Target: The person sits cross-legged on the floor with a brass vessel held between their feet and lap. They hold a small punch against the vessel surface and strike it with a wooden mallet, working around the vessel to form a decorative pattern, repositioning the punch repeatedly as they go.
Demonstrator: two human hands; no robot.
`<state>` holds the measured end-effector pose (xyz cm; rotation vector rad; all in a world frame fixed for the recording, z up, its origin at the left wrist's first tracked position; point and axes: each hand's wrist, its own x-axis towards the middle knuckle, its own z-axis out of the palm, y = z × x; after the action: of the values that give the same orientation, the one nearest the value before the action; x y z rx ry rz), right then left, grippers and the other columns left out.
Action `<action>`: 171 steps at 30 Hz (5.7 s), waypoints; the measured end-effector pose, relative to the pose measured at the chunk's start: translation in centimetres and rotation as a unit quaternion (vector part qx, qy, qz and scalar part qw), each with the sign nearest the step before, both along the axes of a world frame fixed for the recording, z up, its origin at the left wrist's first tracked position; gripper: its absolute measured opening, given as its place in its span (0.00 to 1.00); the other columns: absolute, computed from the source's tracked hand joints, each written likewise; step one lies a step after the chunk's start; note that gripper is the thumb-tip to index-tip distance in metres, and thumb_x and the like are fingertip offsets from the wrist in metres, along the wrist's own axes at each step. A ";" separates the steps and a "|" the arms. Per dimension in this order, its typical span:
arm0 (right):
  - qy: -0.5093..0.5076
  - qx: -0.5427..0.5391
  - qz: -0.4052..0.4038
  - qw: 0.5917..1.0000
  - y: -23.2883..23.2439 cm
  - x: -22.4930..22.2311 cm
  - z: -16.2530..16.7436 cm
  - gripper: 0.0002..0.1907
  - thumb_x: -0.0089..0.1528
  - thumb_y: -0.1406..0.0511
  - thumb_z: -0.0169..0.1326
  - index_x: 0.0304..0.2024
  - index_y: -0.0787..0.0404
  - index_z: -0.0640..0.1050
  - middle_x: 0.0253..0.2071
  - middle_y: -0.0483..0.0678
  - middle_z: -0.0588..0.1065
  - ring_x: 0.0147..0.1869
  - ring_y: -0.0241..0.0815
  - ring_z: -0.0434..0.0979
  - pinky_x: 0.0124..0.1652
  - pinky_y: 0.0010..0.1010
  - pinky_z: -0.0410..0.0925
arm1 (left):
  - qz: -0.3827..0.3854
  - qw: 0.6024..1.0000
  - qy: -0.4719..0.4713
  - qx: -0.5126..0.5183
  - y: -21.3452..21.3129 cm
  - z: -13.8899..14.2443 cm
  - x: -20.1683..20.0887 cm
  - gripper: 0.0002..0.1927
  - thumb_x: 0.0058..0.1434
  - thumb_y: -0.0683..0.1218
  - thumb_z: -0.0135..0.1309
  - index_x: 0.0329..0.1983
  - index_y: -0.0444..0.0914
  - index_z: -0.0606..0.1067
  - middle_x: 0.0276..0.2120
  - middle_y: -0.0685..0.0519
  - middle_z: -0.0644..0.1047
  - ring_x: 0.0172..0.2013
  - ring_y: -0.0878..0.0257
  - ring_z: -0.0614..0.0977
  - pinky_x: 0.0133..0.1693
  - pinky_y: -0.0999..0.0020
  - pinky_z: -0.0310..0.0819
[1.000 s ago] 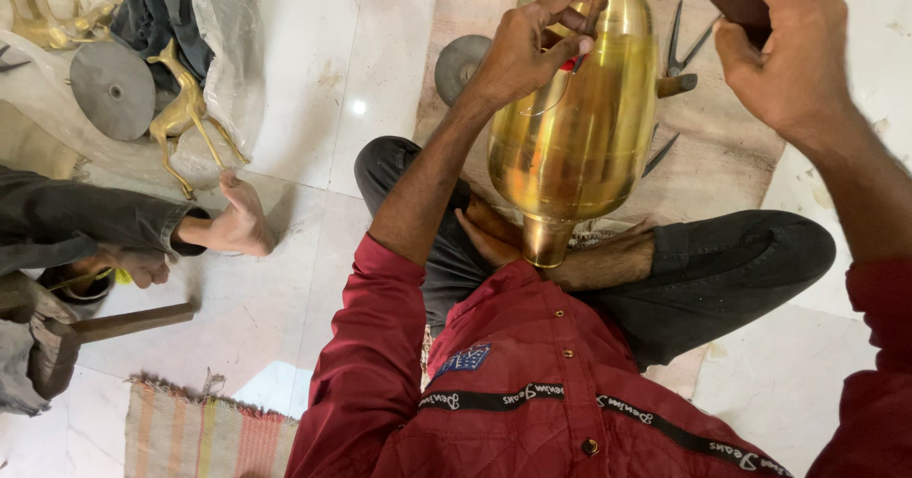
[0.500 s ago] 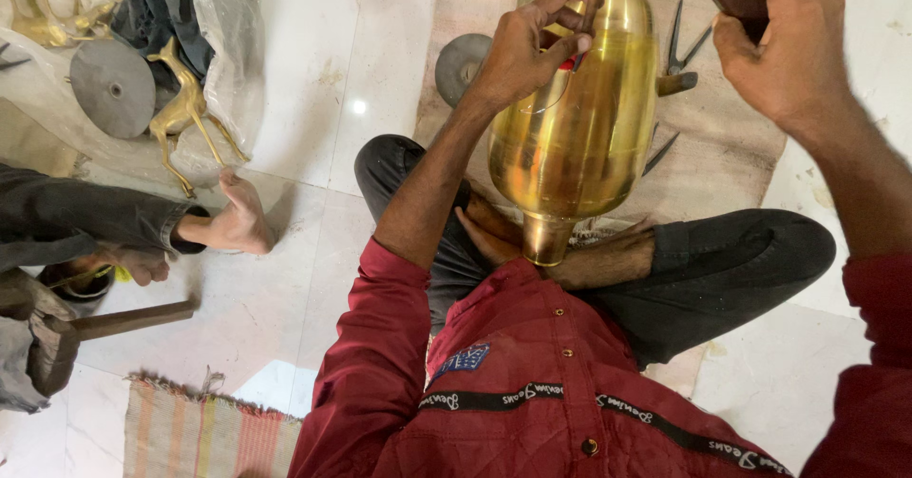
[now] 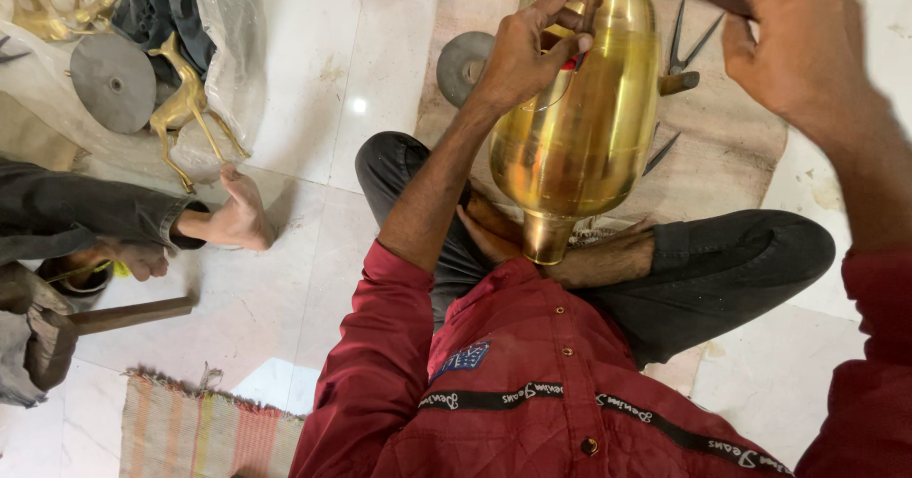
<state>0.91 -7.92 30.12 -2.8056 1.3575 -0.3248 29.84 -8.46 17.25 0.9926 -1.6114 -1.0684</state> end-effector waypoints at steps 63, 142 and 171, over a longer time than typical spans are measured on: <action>-0.081 -0.017 0.055 0.995 -1.6 0.7 0.2 0.21 0.69 0.76 0.56 0.65 0.64 0.71 0.46 0.58 0.76 0.41 0.46 0.77 0.47 0.38 0.73 | 0.097 0.995 -0.022 0.029 2.2 -0.2 -1.1 0.26 0.66 0.46 0.62 0.66 0.39 0.70 0.45 0.47 0.85 0.41 0.60 0.90 0.41 0.64 0.93; 0.023 -0.042 0.083 0.995 -0.4 4.2 4.9 0.21 0.64 0.75 0.59 0.61 0.64 0.76 0.31 0.56 0.76 0.25 0.43 0.74 0.29 0.33 0.71 | 0.172 0.979 0.026 0.104 5.5 0.8 -2.4 0.27 0.67 0.45 0.60 0.67 0.35 0.67 0.47 0.46 0.83 0.40 0.59 0.90 0.36 0.66 0.92; 0.082 -0.106 0.117 0.984 1.0 3.7 5.3 0.33 0.66 0.75 0.61 0.74 0.53 0.75 0.43 0.51 0.75 0.41 0.46 0.76 0.41 0.39 0.70 | 0.203 0.976 0.044 0.068 8.0 1.2 -4.0 0.25 0.68 0.40 0.58 0.67 0.36 0.68 0.50 0.43 0.82 0.48 0.56 0.88 0.46 0.62 0.91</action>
<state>4.64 -6.88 35.41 -3.1909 1.0564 -0.2528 25.83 -0.47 18.48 1.2812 -1.2063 -0.9325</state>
